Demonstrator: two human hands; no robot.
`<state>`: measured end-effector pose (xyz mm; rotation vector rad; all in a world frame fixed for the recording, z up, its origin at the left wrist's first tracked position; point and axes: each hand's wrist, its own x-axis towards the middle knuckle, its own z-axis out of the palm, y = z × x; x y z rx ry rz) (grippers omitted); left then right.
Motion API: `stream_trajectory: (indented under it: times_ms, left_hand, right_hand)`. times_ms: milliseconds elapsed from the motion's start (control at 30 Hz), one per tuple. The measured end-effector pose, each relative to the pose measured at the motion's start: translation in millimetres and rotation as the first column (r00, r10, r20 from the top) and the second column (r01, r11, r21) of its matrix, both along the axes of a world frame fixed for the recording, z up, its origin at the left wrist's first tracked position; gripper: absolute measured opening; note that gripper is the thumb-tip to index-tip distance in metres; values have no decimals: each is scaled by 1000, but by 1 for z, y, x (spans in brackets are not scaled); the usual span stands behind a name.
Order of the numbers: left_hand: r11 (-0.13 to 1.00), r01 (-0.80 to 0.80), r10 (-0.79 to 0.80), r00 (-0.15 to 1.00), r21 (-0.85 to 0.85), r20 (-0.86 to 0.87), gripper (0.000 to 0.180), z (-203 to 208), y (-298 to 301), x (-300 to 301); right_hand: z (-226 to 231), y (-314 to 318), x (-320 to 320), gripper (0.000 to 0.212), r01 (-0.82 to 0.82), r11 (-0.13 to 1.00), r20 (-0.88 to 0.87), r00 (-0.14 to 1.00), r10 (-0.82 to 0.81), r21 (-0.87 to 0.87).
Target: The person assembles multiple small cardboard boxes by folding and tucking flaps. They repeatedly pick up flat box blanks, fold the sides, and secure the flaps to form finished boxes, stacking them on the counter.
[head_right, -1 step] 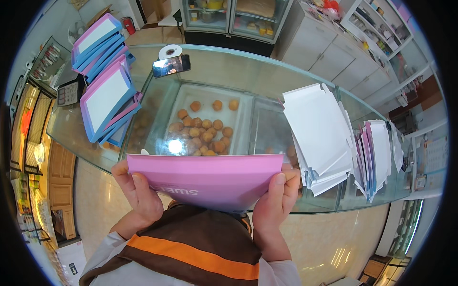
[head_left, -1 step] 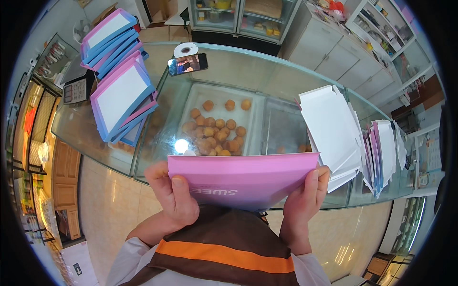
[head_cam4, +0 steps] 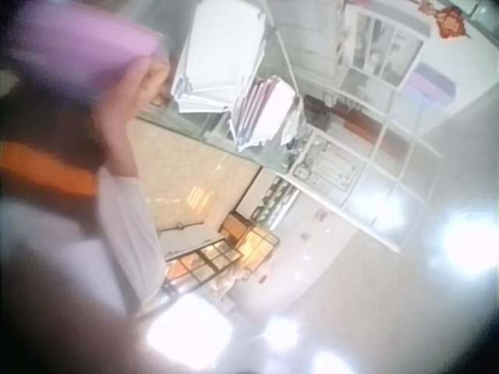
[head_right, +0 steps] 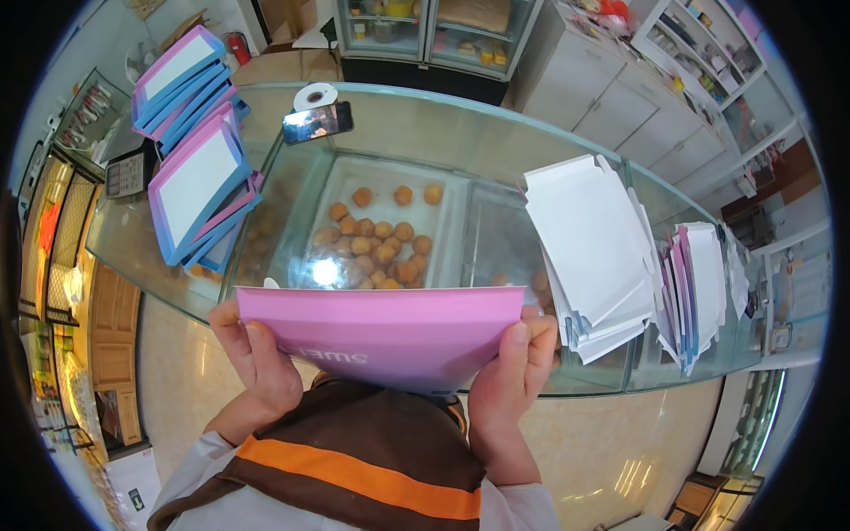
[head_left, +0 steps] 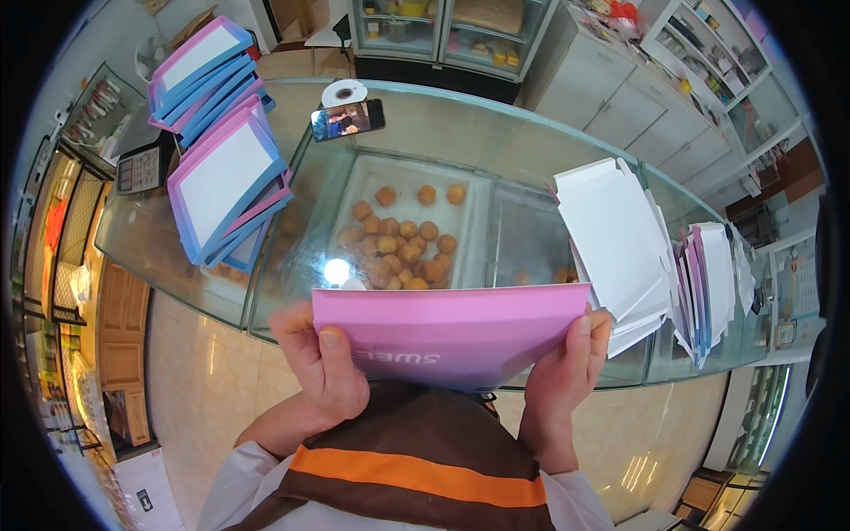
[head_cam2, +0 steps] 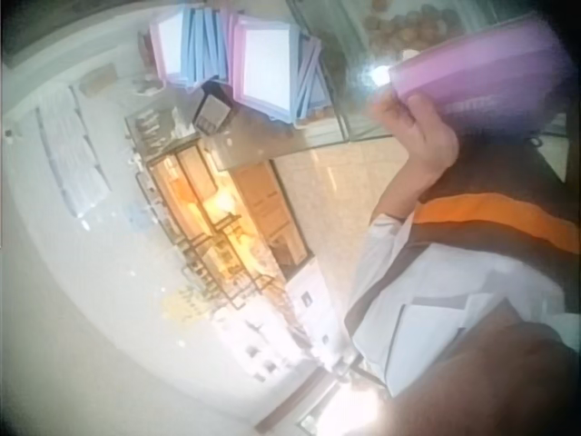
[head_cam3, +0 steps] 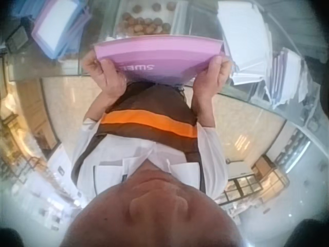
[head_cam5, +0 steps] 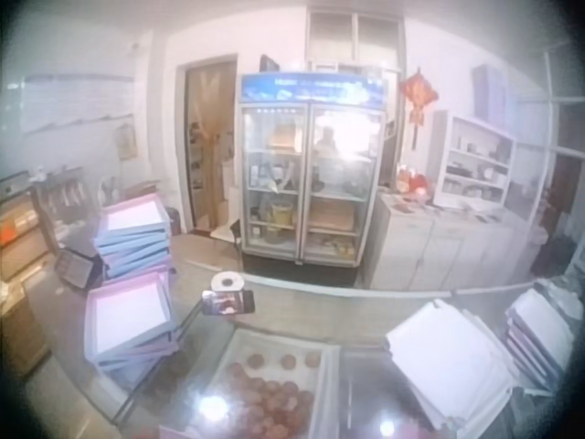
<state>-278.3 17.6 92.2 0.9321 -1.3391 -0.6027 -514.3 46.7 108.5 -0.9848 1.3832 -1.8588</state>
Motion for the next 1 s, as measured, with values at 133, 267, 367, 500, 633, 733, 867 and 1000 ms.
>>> stream_trajectory:
  times_ms: [133,267,367,500,633,733,867,1000]
  left_hand:
    - [999,16,-16,1000,31,-14,27,2,0,-2]
    - [999,6,-3,998,47,-61,28,2,1,-5]
    - [999,18,-14,995,47,-97,27,5,4,-1]
    - [992,93,-76,982,91,-171,22,13,3,2]
    - [983,122,-77,953,137,-294,26,16,2,0]
    - [978,143,-85,939,154,-334,32,19,1,0]
    - [972,166,-112,950,168,-291,34,16,5,5]
    - [979,144,-104,960,142,-259,34,16,4,5]
  right_hand:
    - [6,1,12,21,76,996,-57,995,-79,-42]
    - [20,-2,23,20,105,994,-131,986,-107,-26]
    - [22,1,13,19,-18,997,8,1000,18,75]
    - [17,6,3,14,-90,995,169,982,83,35]
    - [16,7,10,15,-33,997,199,980,19,68]
    - [12,9,11,18,-2,997,121,993,-8,79]
    - [16,4,20,25,60,997,69,996,-63,37]
    - [10,8,14,28,-6,996,22,1000,4,86]
